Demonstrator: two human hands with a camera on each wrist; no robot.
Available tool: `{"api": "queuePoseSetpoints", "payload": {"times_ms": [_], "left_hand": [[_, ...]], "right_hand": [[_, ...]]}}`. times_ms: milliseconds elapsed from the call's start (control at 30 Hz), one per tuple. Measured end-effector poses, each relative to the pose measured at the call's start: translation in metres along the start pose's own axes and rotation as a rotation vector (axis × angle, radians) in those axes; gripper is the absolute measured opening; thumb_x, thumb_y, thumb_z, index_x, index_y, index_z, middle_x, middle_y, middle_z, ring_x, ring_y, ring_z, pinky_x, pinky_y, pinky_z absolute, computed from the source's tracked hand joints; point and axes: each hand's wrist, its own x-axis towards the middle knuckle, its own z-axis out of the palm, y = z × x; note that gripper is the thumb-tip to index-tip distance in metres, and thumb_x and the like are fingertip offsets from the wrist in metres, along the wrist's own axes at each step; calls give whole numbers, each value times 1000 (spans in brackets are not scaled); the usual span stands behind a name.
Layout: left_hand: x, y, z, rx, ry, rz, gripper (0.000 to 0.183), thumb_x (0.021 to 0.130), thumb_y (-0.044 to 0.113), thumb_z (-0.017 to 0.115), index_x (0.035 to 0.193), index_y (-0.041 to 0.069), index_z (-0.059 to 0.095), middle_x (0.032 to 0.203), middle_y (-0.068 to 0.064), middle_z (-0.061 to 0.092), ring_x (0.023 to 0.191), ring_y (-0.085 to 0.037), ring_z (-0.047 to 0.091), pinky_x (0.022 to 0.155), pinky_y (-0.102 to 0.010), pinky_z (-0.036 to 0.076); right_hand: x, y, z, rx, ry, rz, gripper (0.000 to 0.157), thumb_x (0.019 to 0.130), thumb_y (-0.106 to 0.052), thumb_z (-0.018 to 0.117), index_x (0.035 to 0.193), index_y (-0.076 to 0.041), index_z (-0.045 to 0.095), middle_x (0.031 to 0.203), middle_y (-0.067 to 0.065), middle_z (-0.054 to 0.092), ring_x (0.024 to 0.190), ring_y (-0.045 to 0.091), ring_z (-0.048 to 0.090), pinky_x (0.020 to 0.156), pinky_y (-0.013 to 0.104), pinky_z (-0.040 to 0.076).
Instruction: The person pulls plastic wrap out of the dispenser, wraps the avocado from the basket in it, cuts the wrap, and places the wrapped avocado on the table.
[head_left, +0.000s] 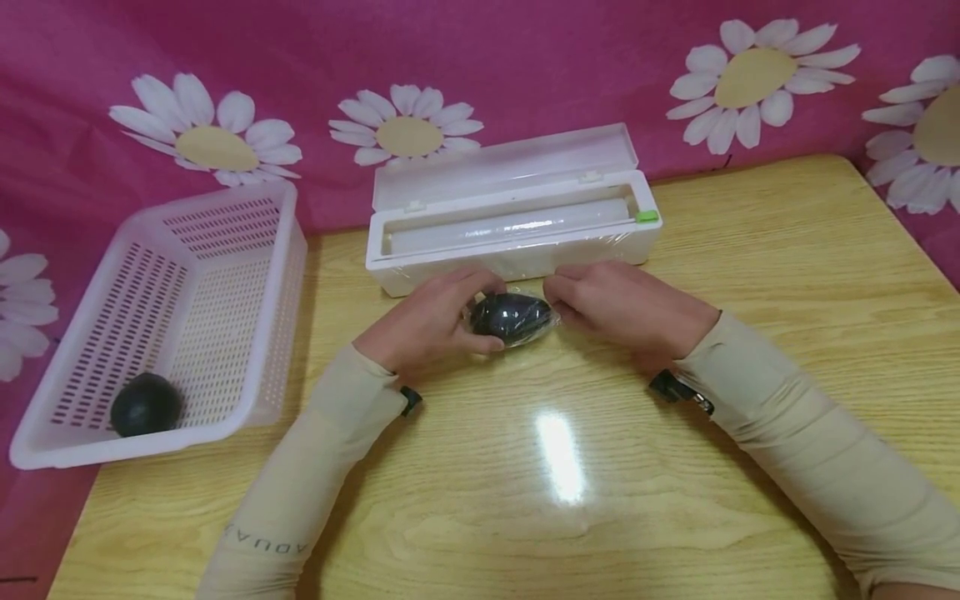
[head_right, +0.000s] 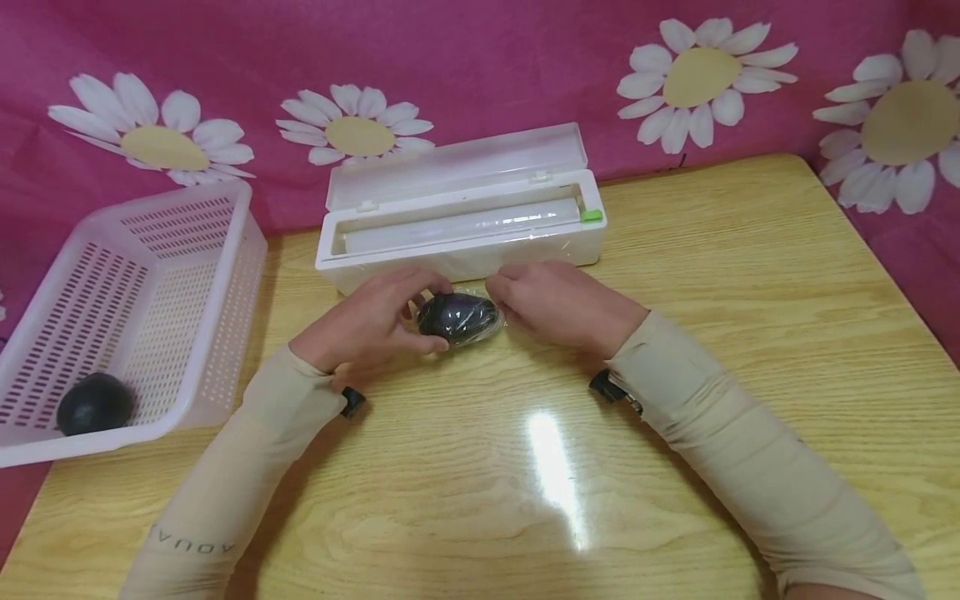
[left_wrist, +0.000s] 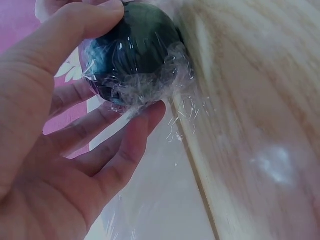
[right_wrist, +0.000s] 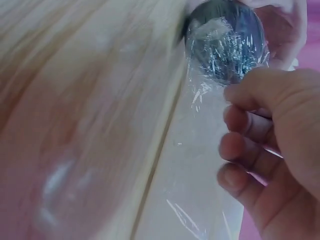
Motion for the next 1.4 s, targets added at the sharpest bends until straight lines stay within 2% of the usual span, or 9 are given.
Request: {"api": "queuePoseSetpoints", "payload": {"times_ms": [267, 333, 467, 533, 700, 900, 1100, 1233, 1400], "left_hand": [[1, 2, -1, -3, -5, -15, 64, 86, 37, 85, 140, 17, 57, 141, -1, 60, 125, -19, 57, 113, -39, 50], [2, 3, 0, -3, -3, -20, 64, 86, 37, 85, 140, 16, 57, 141, -2, 61, 125, -19, 57, 113, -39, 50], [2, 4, 0, 17, 7, -18, 64, 87, 38, 82, 141, 14, 58, 143, -4, 59, 124, -20, 57, 112, -39, 51], [2, 4, 0, 32, 16, -12, 63, 88, 40, 81, 141, 14, 58, 144, -4, 56, 123, -20, 57, 111, -39, 52], [4, 4, 2, 81, 43, 6, 65, 89, 44, 78, 143, 14, 56, 146, -4, 55, 126, -21, 57, 111, -39, 51], [6, 5, 4, 124, 51, 1, 75, 89, 48, 79, 151, 18, 48, 155, -4, 50, 138, -22, 53, 117, -40, 47], [8, 9, 4, 135, 30, -12, 67, 90, 48, 78, 141, 12, 55, 140, -5, 57, 118, -20, 57, 106, -37, 53], [8, 11, 3, 144, 23, -47, 67, 91, 50, 76, 139, 9, 56, 139, -6, 58, 116, -20, 58, 103, -35, 54], [6, 13, 1, 184, 21, -70, 68, 92, 51, 74, 141, 9, 56, 142, -8, 57, 117, -20, 58, 104, -36, 55]], "right_hand": [[2, 0, -2, 135, -20, 49, 14, 99, -7, 63, 92, -17, 70, 84, -6, 64, 77, 10, 55, 72, 26, 49], [2, -1, -3, 175, -20, 74, 12, 98, -8, 63, 101, -13, 73, 86, -4, 68, 74, 9, 55, 68, 25, 49], [2, -4, -6, 236, -55, 134, 31, 94, -11, 64, 124, -6, 68, 97, 2, 75, 74, 8, 60, 65, 24, 53], [2, -6, -7, 252, -79, 146, 35, 93, -13, 66, 128, -6, 65, 102, 3, 76, 75, 9, 62, 67, 26, 54], [2, -8, -7, 210, -108, 129, 33, 93, -17, 68, 126, -10, 65, 104, 1, 70, 82, 14, 60, 74, 29, 53], [0, -8, -7, 93, -114, 136, 45, 94, -22, 70, 136, -10, 62, 111, 6, 62, 89, 19, 57, 81, 33, 53], [2, -6, -2, 124, -129, 153, 45, 95, -23, 70, 137, -9, 61, 123, 7, 65, 99, 20, 61, 93, 38, 57], [2, -5, -2, 152, -122, 144, 41, 96, -22, 67, 134, -9, 61, 116, 5, 67, 93, 18, 61, 87, 34, 54], [-3, -2, -12, 189, -107, 172, 57, 99, -25, 65, 151, -8, 49, 96, 2, 64, 76, 13, 56, 74, 29, 49]]}}
